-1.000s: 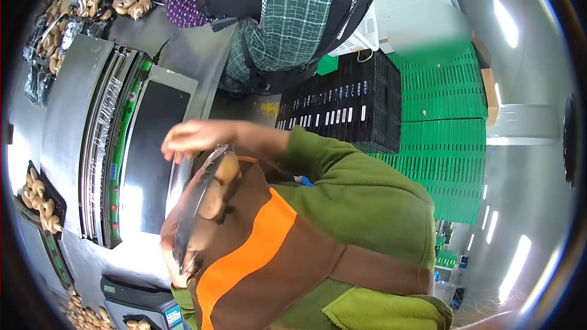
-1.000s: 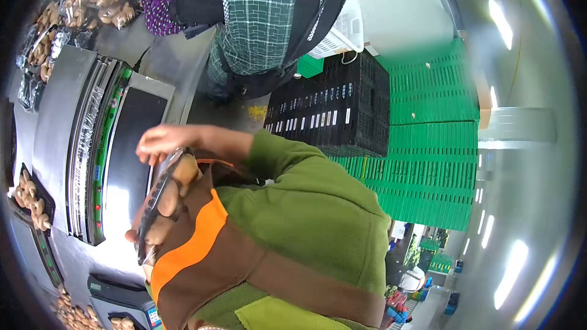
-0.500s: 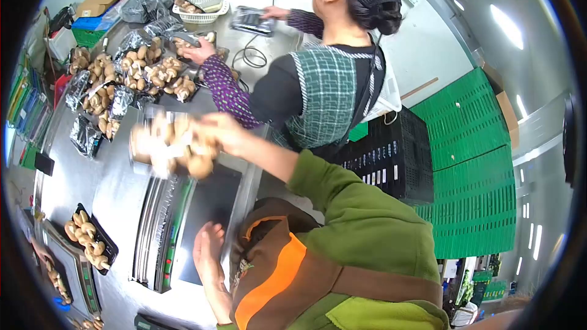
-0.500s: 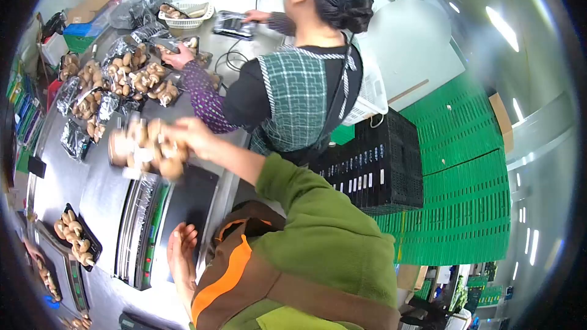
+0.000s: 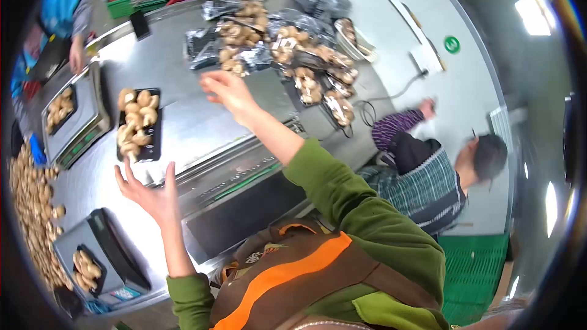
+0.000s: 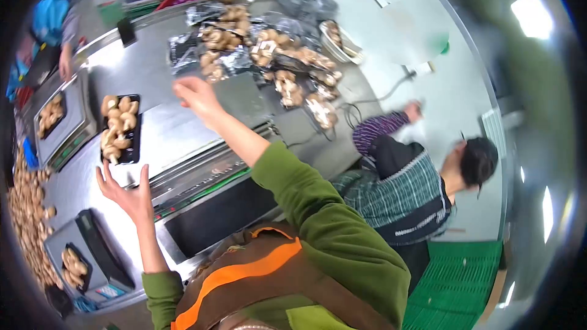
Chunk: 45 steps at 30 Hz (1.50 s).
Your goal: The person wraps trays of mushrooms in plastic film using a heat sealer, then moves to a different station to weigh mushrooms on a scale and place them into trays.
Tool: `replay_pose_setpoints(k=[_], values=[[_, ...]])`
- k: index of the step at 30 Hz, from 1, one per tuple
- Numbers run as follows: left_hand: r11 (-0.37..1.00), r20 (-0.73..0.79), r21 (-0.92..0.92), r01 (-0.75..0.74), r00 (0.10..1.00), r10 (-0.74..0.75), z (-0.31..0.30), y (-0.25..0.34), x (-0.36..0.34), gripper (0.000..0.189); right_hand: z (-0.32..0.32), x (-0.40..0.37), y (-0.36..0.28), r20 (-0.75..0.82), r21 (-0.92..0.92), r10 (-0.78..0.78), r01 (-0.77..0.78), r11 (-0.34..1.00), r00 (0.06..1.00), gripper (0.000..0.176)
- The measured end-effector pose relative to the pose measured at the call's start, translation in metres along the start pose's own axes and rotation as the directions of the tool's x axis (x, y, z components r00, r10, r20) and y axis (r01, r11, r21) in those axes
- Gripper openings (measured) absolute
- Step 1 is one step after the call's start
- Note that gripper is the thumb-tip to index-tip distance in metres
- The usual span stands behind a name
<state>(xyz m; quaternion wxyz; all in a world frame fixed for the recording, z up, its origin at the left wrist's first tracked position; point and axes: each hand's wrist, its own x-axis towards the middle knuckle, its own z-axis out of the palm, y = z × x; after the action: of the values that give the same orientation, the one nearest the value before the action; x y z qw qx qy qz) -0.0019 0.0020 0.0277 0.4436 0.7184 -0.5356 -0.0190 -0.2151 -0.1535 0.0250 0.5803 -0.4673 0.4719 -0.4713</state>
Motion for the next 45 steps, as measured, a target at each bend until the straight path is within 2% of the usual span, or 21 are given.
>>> replay_pose_setpoints(k=[3, 5, 6, 8, 12, 13, 14, 16, 20, 24, 26, 27, 28, 30, 32, 34, 37, 40, 42, 44, 45], values=[[0.995, 0.015, 0.085, 0.05, 0.999, -0.051, 0.011, -0.021, 0.04, 0.11, 0.089, 0.062, 0.014, 0.209, -0.461, -0.344, 0.402, 0.791, 0.915, 0.048], [0.984, 0.063, 0.171, 0.049, 0.996, -0.061, 0.028, -0.036, 0.058, 0.115, 0.134, 0.091, 0.019, 0.349, -0.685, -0.308, 0.466, 0.56, 0.885, 0.065], [0.98, 0.098, 0.195, 0.048, 0.993, -0.068, 0.035, -0.04, 0.064, 0.116, 0.147, 0.1, 0.027, 0.354, -0.679, -0.306, 0.468, 0.565, 0.884, 0.065], [0.968, 0.117, 0.248, 0.043, 0.99, -0.074, 0.045, -0.048, 0.07, 0.117, 0.16, 0.112, 0.041, 0.537, -0.681, -0.339, 0.634, 0.367, 0.772, 0.066], [0.99, 0.183, 0.119, -0.075, 0.982, 0.053, 0.059, -0.055, 0.061, 0.111, 0.135, 0.097, 0.038, 0.523, -0.591, -0.169, 0.499, 0.634, 0.835, 0.063], [0.989, 0.208, 0.087, -0.118, 0.973, 0.098, 0.061, -0.052, 0.059, 0.11, 0.122, 0.092, 0.048, 0.47, -0.585, -0.32, 0.562, 0.585, 0.823, 0.058], [0.986, 0.234, 0.048, -0.162, 0.961, 0.147, 0.064, -0.043, 0.057, 0.109, 0.106, 0.082, 0.05, 0.454, -0.606, -0.301, 0.538, 0.586, 0.839, 0.058], [0.97, 0.36, -0.078, -0.231, 0.901, 0.243, 0.071, -0.025, 0.058, 0.107, 0.064, 0.054, 0.045, 0.214, -0.651, -0.408, 0.441, 0.618, 0.888, 0.053], [0.881, 0.525, -0.354, -0.314, 0.713, 0.465, 0.096, 0.004, 0.049, 0.104, -0.009, -0.008, 0.042, -0.111, -0.733, -0.387, 0.188, 0.654, 0.915, 0.044], [0.816, 0.583, -0.484, -0.317, 0.579, 0.57, 0.11, 0.018, 0.048, 0.104, -0.04, -0.046, 0.048, -0.132, -0.844, -0.475, 0.153, 0.514, 0.87, 0.039], [0.836, 0.616, -0.464, -0.294, 0.572, 0.542, 0.105, 0.021, 0.048, 0.108, -0.057, -0.036, 0.039, 0.06, -0.571, -0.298, 0.278, 0.773, 0.953, 0.045], [0.85, 0.616, -0.455, -0.265, 0.596, 0.515, 0.102, 0.02, 0.045, 0.11, -0.066, -0.034, 0.03, 0.147, -0.208, -0.098, 0.128, 0.97, 0.984, 0.047], [0.864, 0.619, -0.445, -0.237, 0.615, 0.488, 0.098, 0.018, 0.043, 0.112, -0.074, -0.037, 0.024, 0.209, 0.049, -0.026, 0.016, 0.999, 0.978, 0.048], [0.893, 0.645, -0.433, -0.126, 0.649, 0.404, 0.094, 0.013, 0.039, 0.115, -0.078, -0.045, 0.021, 0.29, 0.155, -0.024, -0.022, 0.988, 0.957, 0.049], [0.912, 0.67, -0.389, -0.128, 0.64, 0.376, 0.09, 0.017, 0.04, 0.115, -0.074, -0.052, 0.03, 0.27, -0.238, 0.016, 0.051, 0.97, 0.963, 0.05], [0.917, 0.677, -0.379, -0.122, 0.638, 0.365, 0.088, 0.022, 0.04, 0.117, -0.071, -0.053, 0.033, 0.241, -0.008, -0.017, 0.019, 1.0, 0.97, 0.05], [0.889, 0.545, -0.426, -0.167, 0.737, 0.399, 0.078, 0.02, 0.035, 0.121, -0.079, -0.062, 0.028, 0.15, -0.013, -0.142, 0.146, 0.989, 0.978, 0.047], [0.918, 0.379, -0.394, -0.042, 0.903, 0.204, 0.045, 0.004, 0.017, 0.093, -0.114, -0.084, 0.019, 0.017, -0.283, -0.164, 0.162, 0.945, 0.986, 0.05], [0.961, 0.221, -0.272, 0.045, 0.975, 0.017, 0.024, -0.036, -0.006, 0.053, -0.145, -0.112, 0.018, -0.11, -0.468, -0.097, 0.035, 0.883, 0.989, 0.037], [0.993, 0.252, 0.088, 0.081, 0.962, -0.101, -0.008, -0.058, -0.03, 0.024, -0.16, -0.137, 0.01, -0.163, -0.617, -0.08, -0.038, 0.786, 0.983, 0.029], [0.983, 0.253, 0.178, 0.032, 0.964, -0.077, -0.01, -0.055, -0.037, 0.022, -0.16, -0.147, 0.005, -0.162, -0.841, -0.087, -0.091, 0.533, 0.983, 0.03]])
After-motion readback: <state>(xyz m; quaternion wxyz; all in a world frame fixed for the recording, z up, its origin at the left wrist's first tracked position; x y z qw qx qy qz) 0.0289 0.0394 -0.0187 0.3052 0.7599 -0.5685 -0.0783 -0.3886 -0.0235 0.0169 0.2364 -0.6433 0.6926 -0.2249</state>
